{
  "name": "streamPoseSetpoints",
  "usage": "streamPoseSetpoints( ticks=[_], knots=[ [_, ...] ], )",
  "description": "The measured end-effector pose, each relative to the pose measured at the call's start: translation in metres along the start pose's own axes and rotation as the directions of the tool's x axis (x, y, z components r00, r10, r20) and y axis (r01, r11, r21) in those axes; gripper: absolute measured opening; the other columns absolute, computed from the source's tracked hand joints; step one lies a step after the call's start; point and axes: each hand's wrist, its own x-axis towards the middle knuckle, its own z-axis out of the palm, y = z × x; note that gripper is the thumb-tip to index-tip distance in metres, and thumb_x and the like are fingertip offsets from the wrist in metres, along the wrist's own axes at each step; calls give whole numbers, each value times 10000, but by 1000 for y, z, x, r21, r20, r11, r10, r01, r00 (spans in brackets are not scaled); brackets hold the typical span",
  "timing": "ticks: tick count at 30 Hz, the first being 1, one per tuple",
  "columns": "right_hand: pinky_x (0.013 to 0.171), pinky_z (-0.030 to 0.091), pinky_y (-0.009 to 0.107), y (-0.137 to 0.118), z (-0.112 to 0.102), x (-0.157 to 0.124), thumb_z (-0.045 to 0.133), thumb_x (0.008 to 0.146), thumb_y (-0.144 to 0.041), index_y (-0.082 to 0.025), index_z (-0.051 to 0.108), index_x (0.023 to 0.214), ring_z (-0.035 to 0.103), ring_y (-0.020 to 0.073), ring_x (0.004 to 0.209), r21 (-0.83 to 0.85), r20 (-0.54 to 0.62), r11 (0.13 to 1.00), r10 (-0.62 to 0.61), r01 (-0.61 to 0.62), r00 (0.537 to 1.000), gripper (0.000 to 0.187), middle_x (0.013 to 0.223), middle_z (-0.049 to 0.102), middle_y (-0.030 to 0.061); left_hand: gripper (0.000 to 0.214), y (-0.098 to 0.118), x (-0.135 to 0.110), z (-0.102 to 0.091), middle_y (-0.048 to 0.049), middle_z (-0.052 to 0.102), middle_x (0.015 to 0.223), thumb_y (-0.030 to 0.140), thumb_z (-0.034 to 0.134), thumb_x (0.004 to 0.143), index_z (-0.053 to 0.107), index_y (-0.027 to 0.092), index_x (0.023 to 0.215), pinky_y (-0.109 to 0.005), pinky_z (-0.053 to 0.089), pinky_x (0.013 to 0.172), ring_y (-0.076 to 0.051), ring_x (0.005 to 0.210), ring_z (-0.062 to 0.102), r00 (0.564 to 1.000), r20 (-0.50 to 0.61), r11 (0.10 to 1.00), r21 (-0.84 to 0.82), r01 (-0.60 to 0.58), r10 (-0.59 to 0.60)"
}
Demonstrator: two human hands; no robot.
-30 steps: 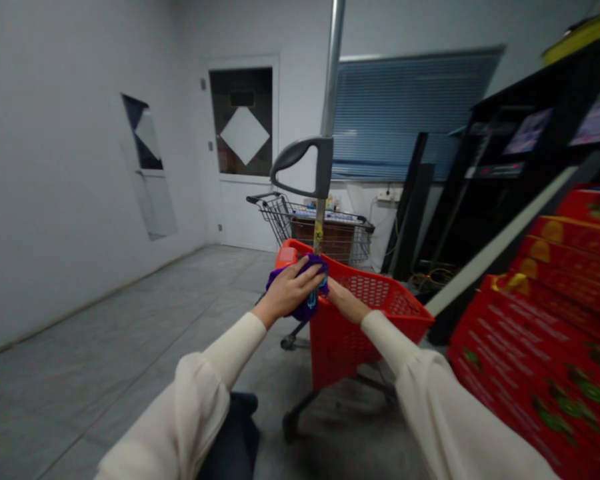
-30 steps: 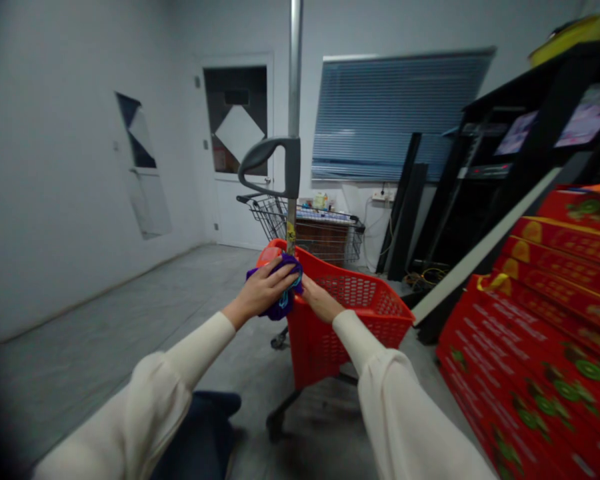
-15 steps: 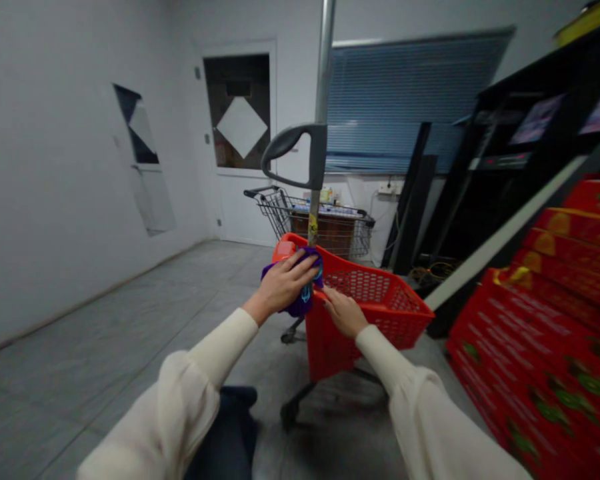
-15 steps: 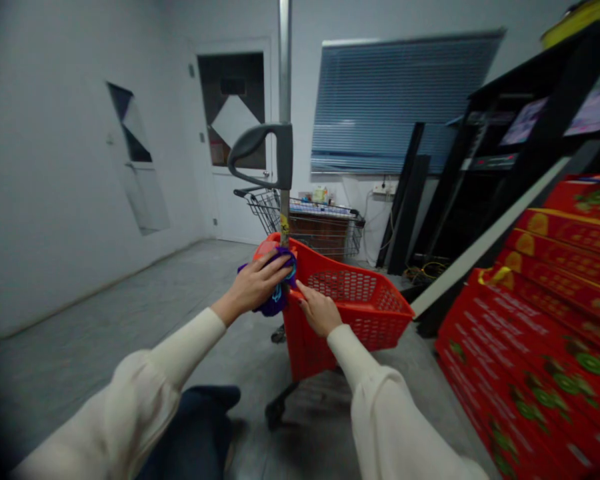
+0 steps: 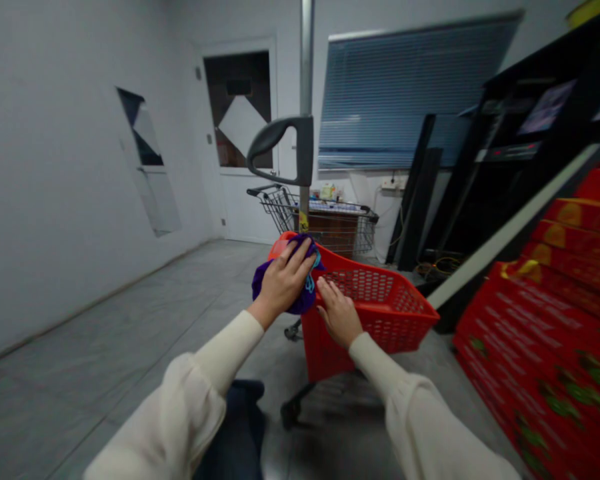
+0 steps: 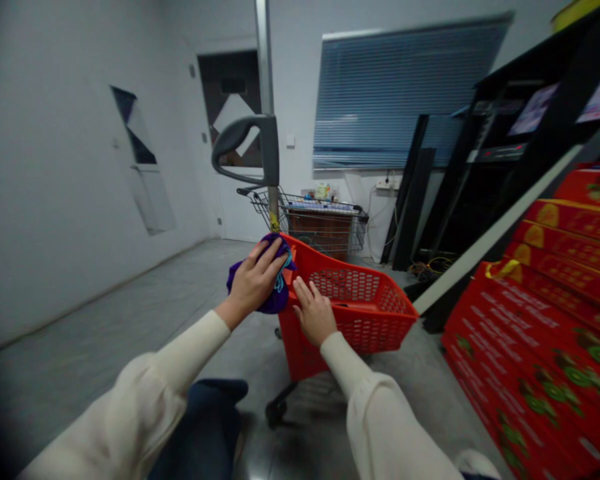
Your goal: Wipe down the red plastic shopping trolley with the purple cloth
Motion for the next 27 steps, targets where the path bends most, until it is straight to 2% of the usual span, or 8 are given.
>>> streamPoseSetpoints(
  ticks=[4,6,11,15,18,22,24,27],
  knots=[
    [1037,437,477,-4,1,-1,417,978,-261,-267,400,1498,354,282,1447,-37,27,998,41,-40,999,520,1589,355,83,374,23,-22,6,-102,557,1447,179,443,974,617,183,1305,-399,499,994,-291,1319,518,994,76,996,30,-78,75],
    [1027,442,472,-6,0,0,423,975,-250,-255,464,1450,388,283,1424,-55,41,997,51,-49,998,477,1580,372,87,373,26,-29,8,-120,589,1406,177,433,976,616,170,1301,-393,501,972,-285,1288,541,990,117,996,11,-83,81],
    [1009,451,452,-13,2,1,433,989,-290,-244,418,1483,468,280,1358,-75,18,994,83,-82,996,496,1547,430,97,381,8,-25,3,-104,459,1530,283,530,949,608,238,1319,-478,416,1076,-308,1365,446,987,151,998,-15,-59,61],
    [1004,452,441,-24,3,4,441,989,-311,-252,438,1471,482,272,1339,-75,22,993,90,-88,996,485,1563,409,81,506,9,-39,3,-100,453,1535,484,609,888,602,263,1344,-542,412,1018,-411,1376,381,987,162,999,39,-1,-5],
    [999,456,422,-24,0,4,425,998,-321,-270,379,1511,476,254,1343,-59,42,996,75,-72,996,518,1558,419,75,399,2,-57,4,-77,520,1484,371,582,926,616,323,1320,-495,431,950,-367,1295,463,989,142,996,66,-57,47],
    [988,453,384,-5,-3,-7,382,1014,-322,-284,322,1540,497,221,1314,-69,76,995,81,-75,994,531,1501,498,81,312,-30,-66,2,-31,611,1374,237,518,961,684,366,1191,-400,428,917,-250,1158,553,960,145,971,-38,-237,240],
    [982,449,381,4,-1,-13,389,1010,-320,-286,304,1550,508,222,1294,-87,95,995,61,-53,994,547,1496,502,90,286,-35,-66,4,-35,639,1323,227,505,967,707,338,1136,-394,426,901,-239,1107,563,971,129,979,-18,-202,202],
    [955,454,398,5,5,-15,398,1007,-342,-285,275,1561,509,243,1283,-113,77,992,72,-63,994,571,1515,476,102,299,-10,-72,17,-75,648,1302,215,490,969,698,299,1167,-421,427,881,-266,1097,555,997,79,997,79,5,-11]
  ],
)
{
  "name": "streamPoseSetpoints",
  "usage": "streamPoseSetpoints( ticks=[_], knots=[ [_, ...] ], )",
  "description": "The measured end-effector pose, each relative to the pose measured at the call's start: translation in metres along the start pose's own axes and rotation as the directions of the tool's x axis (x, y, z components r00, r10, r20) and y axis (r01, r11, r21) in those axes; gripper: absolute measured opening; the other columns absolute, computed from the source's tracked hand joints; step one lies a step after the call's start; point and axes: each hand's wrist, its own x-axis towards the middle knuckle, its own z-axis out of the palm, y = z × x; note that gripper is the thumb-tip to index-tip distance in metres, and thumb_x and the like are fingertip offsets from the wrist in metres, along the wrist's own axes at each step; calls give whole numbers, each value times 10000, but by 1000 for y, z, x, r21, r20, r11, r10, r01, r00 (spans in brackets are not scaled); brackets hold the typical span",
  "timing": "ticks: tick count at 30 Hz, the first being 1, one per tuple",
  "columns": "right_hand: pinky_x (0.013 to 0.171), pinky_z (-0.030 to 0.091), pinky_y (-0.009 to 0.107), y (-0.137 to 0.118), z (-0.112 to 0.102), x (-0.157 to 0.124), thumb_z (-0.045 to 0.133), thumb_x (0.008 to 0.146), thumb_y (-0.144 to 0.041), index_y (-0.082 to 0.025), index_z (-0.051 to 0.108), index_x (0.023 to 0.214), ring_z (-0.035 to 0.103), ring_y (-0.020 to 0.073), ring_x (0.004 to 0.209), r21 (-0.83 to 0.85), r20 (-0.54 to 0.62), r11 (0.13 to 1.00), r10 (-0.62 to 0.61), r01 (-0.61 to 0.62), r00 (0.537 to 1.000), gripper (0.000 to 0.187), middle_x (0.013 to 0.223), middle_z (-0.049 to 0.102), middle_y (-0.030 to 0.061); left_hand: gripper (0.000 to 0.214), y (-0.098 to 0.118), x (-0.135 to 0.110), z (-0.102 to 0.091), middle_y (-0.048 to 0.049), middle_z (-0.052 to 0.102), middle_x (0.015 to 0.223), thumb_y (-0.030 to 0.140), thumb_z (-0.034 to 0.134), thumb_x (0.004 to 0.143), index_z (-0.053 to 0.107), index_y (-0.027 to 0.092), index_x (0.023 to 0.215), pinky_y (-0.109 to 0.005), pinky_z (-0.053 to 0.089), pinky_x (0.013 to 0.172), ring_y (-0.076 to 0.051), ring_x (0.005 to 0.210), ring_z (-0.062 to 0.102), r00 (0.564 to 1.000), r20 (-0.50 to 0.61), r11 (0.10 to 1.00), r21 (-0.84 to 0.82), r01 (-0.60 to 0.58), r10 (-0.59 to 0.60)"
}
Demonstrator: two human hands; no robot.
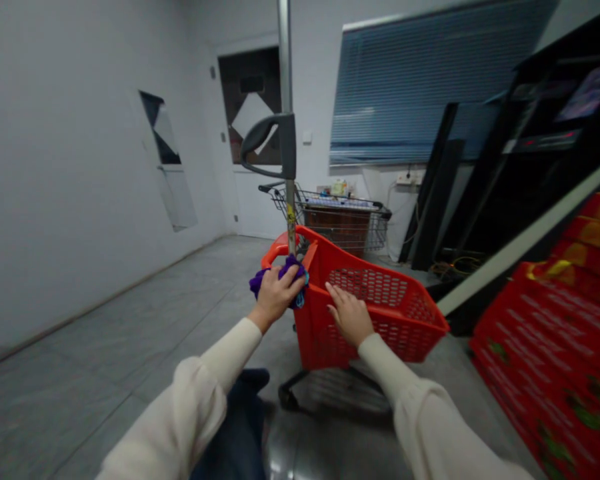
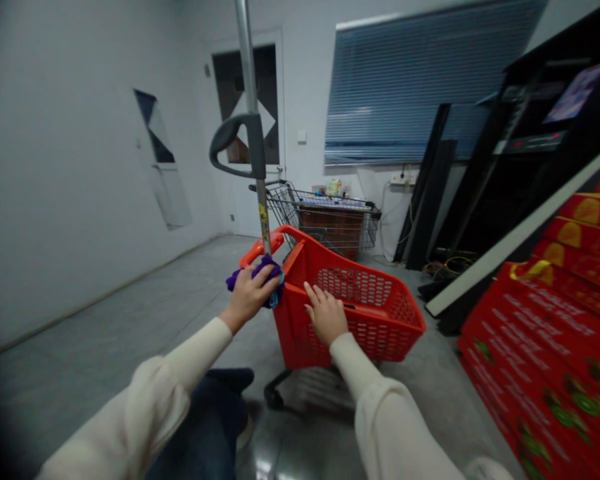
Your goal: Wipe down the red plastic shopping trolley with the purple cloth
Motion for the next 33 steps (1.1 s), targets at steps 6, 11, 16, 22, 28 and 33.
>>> streamPoseSetpoints(
  ticks=[6,11,16,22,28,33],
  knots=[
    [938,441,383,-13,8,9,404,1008,-307,-264,296,1551,542,228,1232,22,-17,1000,19,-19,1000,555,1510,484,92,331,53,-15,28,-42,641,1335,164,523,935,715,316,1157,-407,435,882,-276,1120,531,994,-85,997,22,74,-72],
    [954,408,374,-13,16,9,435,990,-267,-246,393,1499,564,214,1175,75,-97,997,23,-16,995,511,1400,587,99,340,27,10,31,-81,544,1454,267,590,923,689,309,1246,-479,374,1047,-333,1333,411,928,-212,950,-6,311,-305],
    [995,365,389,-15,22,7,430,981,-248,-226,469,1440,550,221,1178,141,-156,990,30,-8,987,461,1331,629,100,467,38,-13,44,-98,526,1466,466,679,856,661,309,1295,-497,323,1118,-353,1419,342,945,-190,964,-56,261,-267],
    [1014,344,393,-13,23,7,422,975,-241,-220,489,1421,524,218,1224,173,-188,985,25,8,982,452,1342,625,100,395,52,-45,63,-76,535,1463,278,655,890,671,334,1280,-472,322,1135,-322,1458,305,937,-227,964,-83,251,-264],
    [1036,329,402,-15,25,3,428,975,-259,-229,481,1432,506,215,1262,150,-188,989,20,8,982,461,1376,606,91,423,51,-26,63,-90,510,1487,284,637,902,641,347,1320,-529,303,1131,-349,1446,322,893,-221,918,-151,366,-393],
    [1048,322,404,-18,24,4,400,979,-252,-230,473,1450,490,221,1277,132,-169,991,42,-20,985,477,1389,594,98,398,72,-60,71,-71,597,1401,241,594,922,653,372,1293,-513,313,1105,-318,1386,405,947,-151,952,-165,257,-282]
  ],
)
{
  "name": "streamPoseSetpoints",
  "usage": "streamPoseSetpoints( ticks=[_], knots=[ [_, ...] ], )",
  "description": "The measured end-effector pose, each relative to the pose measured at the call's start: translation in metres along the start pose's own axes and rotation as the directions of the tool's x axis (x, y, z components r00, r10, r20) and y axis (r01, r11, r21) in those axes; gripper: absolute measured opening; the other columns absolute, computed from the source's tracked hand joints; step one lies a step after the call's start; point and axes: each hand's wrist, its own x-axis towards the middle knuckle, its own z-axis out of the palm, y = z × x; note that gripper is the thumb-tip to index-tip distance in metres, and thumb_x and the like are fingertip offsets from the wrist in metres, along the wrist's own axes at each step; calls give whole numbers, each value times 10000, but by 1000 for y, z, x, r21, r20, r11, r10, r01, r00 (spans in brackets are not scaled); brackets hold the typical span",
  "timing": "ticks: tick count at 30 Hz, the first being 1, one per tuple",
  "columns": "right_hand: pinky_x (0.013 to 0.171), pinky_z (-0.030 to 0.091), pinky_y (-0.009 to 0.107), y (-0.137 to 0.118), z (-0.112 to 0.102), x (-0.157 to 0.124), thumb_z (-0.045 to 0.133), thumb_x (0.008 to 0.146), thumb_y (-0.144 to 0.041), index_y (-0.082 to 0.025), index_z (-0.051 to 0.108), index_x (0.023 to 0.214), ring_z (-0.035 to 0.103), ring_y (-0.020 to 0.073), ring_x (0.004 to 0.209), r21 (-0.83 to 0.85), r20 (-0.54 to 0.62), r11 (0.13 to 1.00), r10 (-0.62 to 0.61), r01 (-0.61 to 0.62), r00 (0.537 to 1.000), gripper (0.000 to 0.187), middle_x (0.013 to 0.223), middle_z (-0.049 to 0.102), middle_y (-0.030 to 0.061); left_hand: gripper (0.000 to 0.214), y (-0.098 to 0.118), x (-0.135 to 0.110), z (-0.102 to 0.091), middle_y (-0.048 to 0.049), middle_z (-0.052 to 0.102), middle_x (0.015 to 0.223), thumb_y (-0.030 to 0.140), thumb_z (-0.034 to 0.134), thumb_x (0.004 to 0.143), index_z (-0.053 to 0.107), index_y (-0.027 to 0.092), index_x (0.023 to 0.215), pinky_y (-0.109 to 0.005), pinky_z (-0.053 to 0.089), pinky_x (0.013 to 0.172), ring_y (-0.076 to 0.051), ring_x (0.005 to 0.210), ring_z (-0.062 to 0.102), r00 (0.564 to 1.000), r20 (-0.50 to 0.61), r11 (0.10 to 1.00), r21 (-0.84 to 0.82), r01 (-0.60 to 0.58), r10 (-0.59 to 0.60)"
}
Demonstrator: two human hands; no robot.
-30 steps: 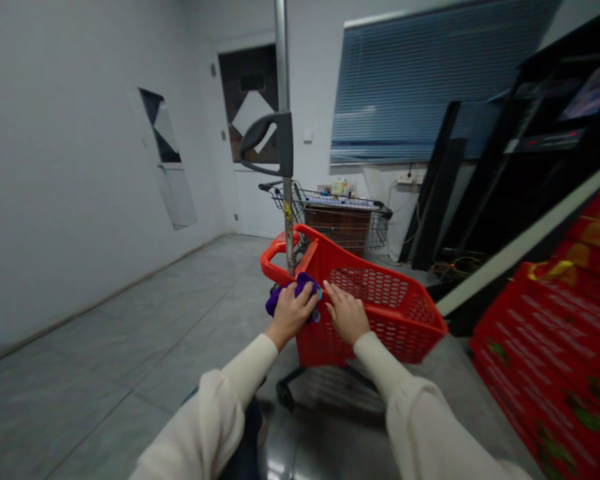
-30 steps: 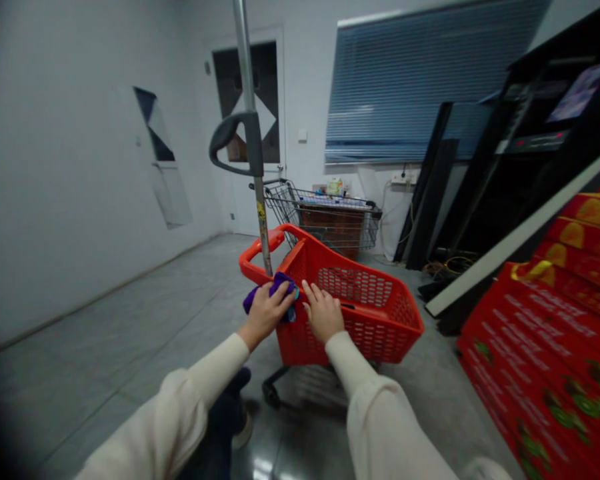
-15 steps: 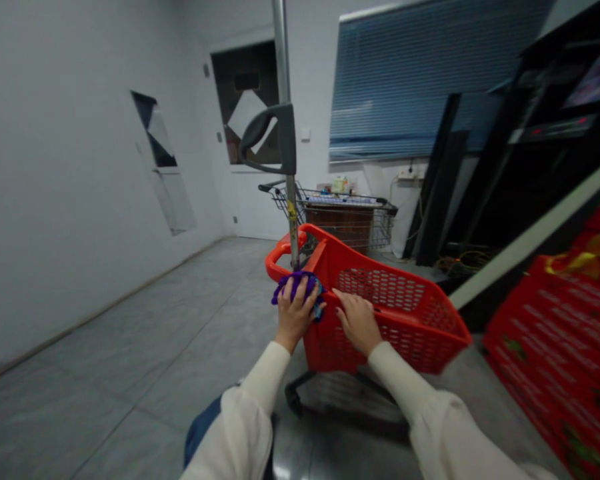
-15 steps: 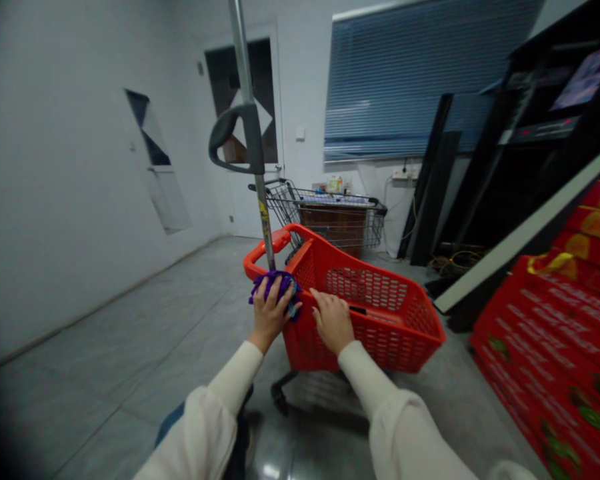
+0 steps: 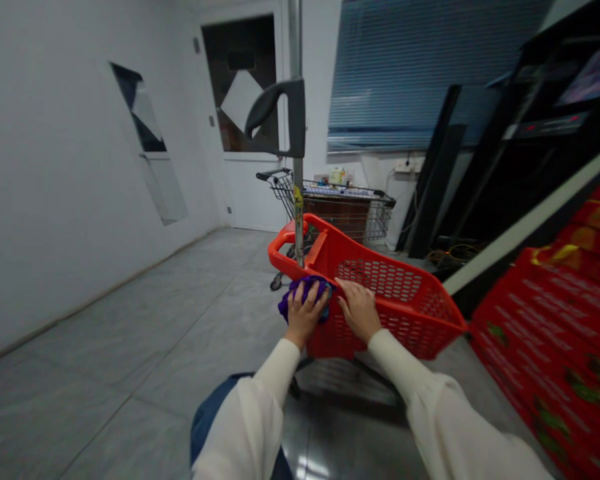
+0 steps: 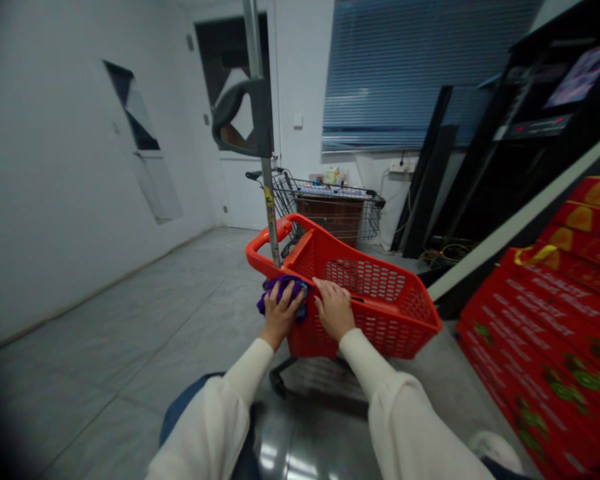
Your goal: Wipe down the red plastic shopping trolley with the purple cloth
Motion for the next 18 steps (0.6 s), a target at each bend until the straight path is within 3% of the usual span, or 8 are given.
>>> streamPoseSetpoints(
  ticks=[3,8,14,16,18],
  knots=[
    [1039,336,405,0,1,1,381,979,-232,-230,444,1475,495,226,1268,-33,6,999,1,-1,1000,500,1403,582,106,430,-4,-1,2,-46,607,1391,169,542,932,654,387,1286,-469,331,1096,-281,1363,429,999,-11,999,-1,-40,40],
    [1027,375,386,3,-6,2,379,975,-207,-211,422,1487,497,220,1268,-57,82,997,-51,56,995,514,1441,551,107,448,3,25,10,-63,558,1445,205,533,943,607,374,1352,-491,320,1097,-297,1373,407,989,-33,989,40,143,-141],
    [999,430,374,13,-18,3,420,966,-225,-236,352,1531,537,228,1218,-104,149,994,-9,24,989,569,1456,534,95,421,32,-6,24,-36,609,1383,204,506,954,635,397,1305,-455,340,1069,-260,1326,449,996,75,999,-4,47,-47],
    [982,441,379,15,-17,3,408,961,-204,-235,336,1541,568,230,1171,-109,164,994,7,11,986,585,1446,543,102,424,27,-3,27,-48,602,1389,183,517,942,647,376,1296,-452,347,1068,-266,1343,432,997,33,998,-15,68,-68],
    [974,447,384,15,-16,3,400,956,-192,-243,332,1544,574,232,1163,-107,178,994,1,18,984,595,1450,540,100,427,17,10,30,-70,574,1419,172,532,928,653,348,1299,-468,344,1078,-288,1374,395,985,-51,986,-14,164,-165]
  ],
)
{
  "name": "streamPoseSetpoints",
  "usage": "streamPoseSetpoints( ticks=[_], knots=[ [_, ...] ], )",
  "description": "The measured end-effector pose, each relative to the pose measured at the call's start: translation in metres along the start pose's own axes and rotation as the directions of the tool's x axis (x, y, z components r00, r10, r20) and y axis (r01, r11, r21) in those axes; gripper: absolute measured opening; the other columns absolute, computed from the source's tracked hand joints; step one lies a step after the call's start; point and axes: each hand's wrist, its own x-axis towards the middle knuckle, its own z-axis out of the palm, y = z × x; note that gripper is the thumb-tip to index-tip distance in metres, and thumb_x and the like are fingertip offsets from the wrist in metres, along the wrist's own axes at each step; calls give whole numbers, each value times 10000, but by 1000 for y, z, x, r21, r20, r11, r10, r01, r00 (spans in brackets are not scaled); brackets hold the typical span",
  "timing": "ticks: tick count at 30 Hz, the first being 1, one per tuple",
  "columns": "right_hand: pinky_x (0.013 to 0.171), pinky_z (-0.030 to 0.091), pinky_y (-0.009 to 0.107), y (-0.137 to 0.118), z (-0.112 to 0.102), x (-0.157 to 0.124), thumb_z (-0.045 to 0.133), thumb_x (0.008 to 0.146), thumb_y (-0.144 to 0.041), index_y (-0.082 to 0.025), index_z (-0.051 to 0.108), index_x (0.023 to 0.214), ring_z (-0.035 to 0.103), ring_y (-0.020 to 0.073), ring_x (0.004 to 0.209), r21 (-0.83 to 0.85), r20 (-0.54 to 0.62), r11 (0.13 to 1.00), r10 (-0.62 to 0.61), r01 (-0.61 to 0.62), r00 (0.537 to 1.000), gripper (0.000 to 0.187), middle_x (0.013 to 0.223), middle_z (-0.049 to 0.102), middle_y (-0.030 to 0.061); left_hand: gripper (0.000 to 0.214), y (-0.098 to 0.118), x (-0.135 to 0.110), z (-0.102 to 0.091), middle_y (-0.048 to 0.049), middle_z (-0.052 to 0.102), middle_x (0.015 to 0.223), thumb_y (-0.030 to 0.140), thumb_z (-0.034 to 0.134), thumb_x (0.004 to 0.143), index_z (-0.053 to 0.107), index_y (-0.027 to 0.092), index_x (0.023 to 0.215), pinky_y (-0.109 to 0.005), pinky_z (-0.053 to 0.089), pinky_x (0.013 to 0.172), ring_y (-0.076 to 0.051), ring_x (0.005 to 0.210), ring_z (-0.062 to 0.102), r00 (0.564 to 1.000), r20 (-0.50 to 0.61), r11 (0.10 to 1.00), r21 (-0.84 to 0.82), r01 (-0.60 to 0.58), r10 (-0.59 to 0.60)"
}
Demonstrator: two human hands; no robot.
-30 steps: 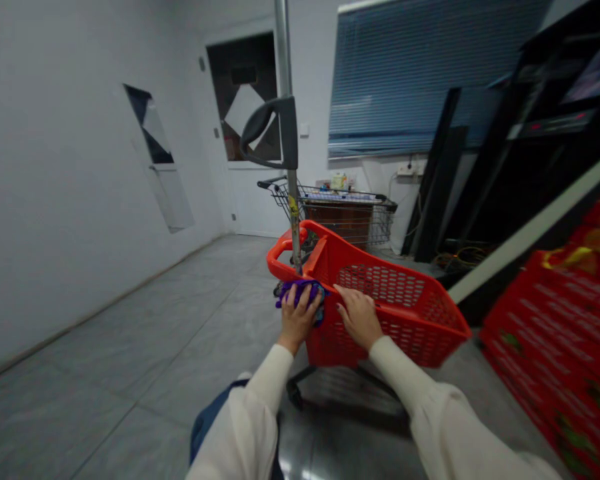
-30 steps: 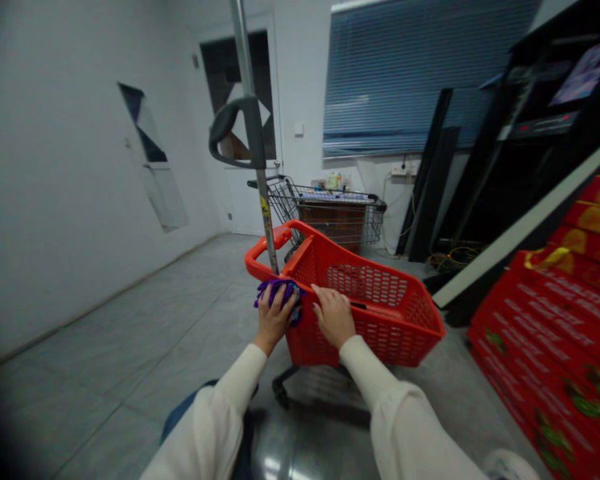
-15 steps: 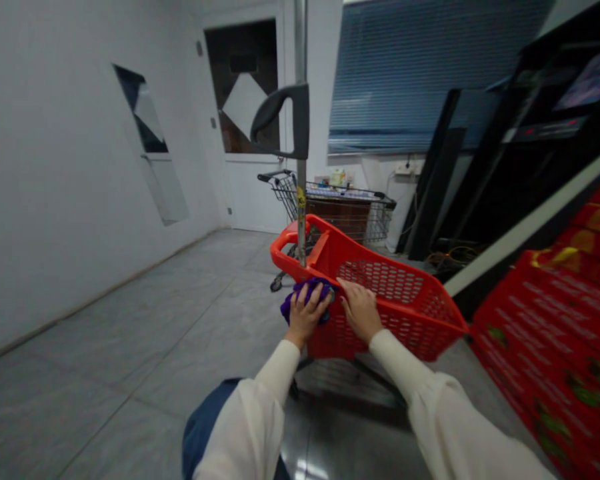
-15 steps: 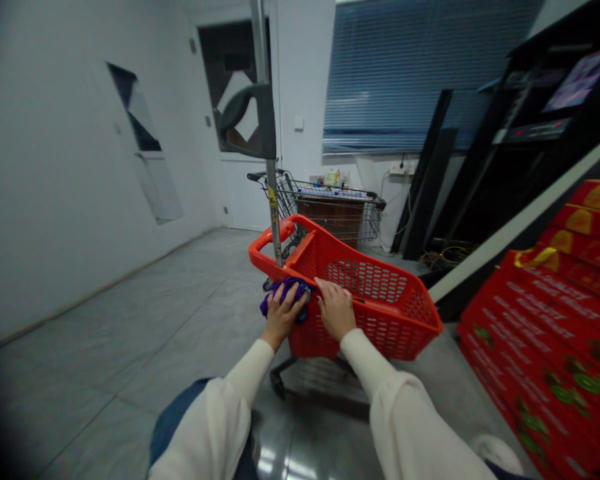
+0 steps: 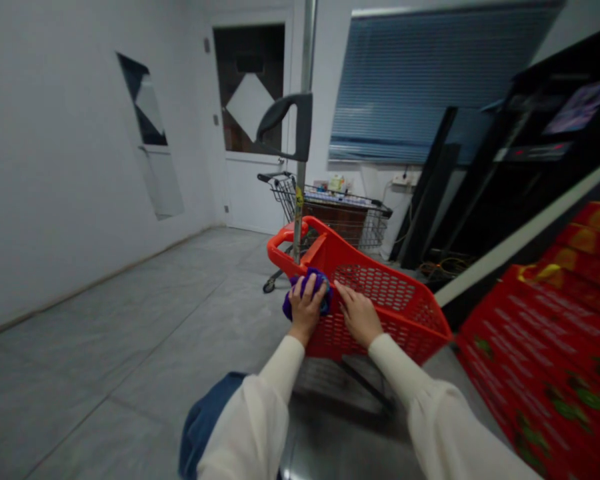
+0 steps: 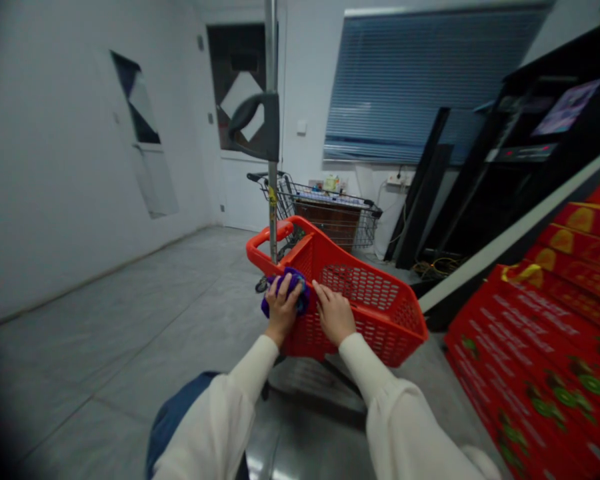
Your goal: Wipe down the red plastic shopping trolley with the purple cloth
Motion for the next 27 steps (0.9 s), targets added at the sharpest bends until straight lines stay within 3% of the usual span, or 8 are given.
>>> streamPoseSetpoints(
  ticks=[4,8,10,14,17,19,24,27],
  knots=[
    [1007,440,386,-4,2,-1,401,941,-188,-216,341,1535,541,228,1232,42,-8,998,-38,38,999,597,1479,512,96,377,0,3,13,-89,579,1404,237,552,927,676,342,1267,-497,313,1101,-305,1365,402,994,-45,995,-12,99,-100],
    [1054,425,407,-5,6,0,424,864,-141,-137,320,1535,532,237,1246,104,-1,994,-42,42,999,679,1442,536,137,316,21,-42,26,-106,621,1289,402,634,884,717,327,1180,-497,332,1076,-311,1300,463,997,29,997,2,76,-76],
    [1072,415,419,-2,6,0,435,800,-109,-127,316,1536,521,241,1265,128,18,990,-64,61,998,747,1444,532,142,297,21,-56,27,-103,625,1248,432,672,853,733,319,1121,-486,359,1050,-307,1276,479,998,53,1000,12,22,-23],
    [1093,397,416,5,-3,-1,460,730,-101,-165,292,1553,490,231,1315,130,88,985,-127,115,988,842,1498,485,114,217,-9,-35,18,-64,643,1248,273,628,893,728,344,1072,-465,366,1042,-260,1256,485,995,28,995,-22,-98,98],
    [1054,422,403,3,-10,-5,479,741,-134,-194,270,1566,516,243,1283,86,116,992,-98,88,988,853,1519,465,97,240,-24,-12,14,-92,605,1342,248,587,913,718,306,1105,-500,355,1054,-285,1305,434,999,-23,999,-13,37,-37],
    [1052,423,399,-1,-10,-7,486,749,-154,-187,262,1569,519,250,1274,65,107,995,-81,74,991,851,1526,455,100,229,-19,-13,17,-111,591,1360,253,577,915,723,277,1090,-517,363,1047,-305,1318,416,995,-22,995,-7,102,-102],
    [1107,399,403,0,-2,-5,484,732,-148,-154,261,1567,467,240,1346,78,82,992,-101,95,992,864,1559,406,112,223,12,-42,28,-107,635,1243,190,582,886,732,271,1030,-487,414,995,-294,1250,464,995,58,996,-39,84,-82],
    [1135,384,414,9,5,-3,472,725,-139,-139,222,1576,419,225,1398,83,68,987,-146,141,987,887,1565,395,125,210,7,-29,29,-114,605,1284,206,584,896,721,262,1045,-510,404,1022,-300,1271,438,989,-3,986,-82,148,-149]
  ],
)
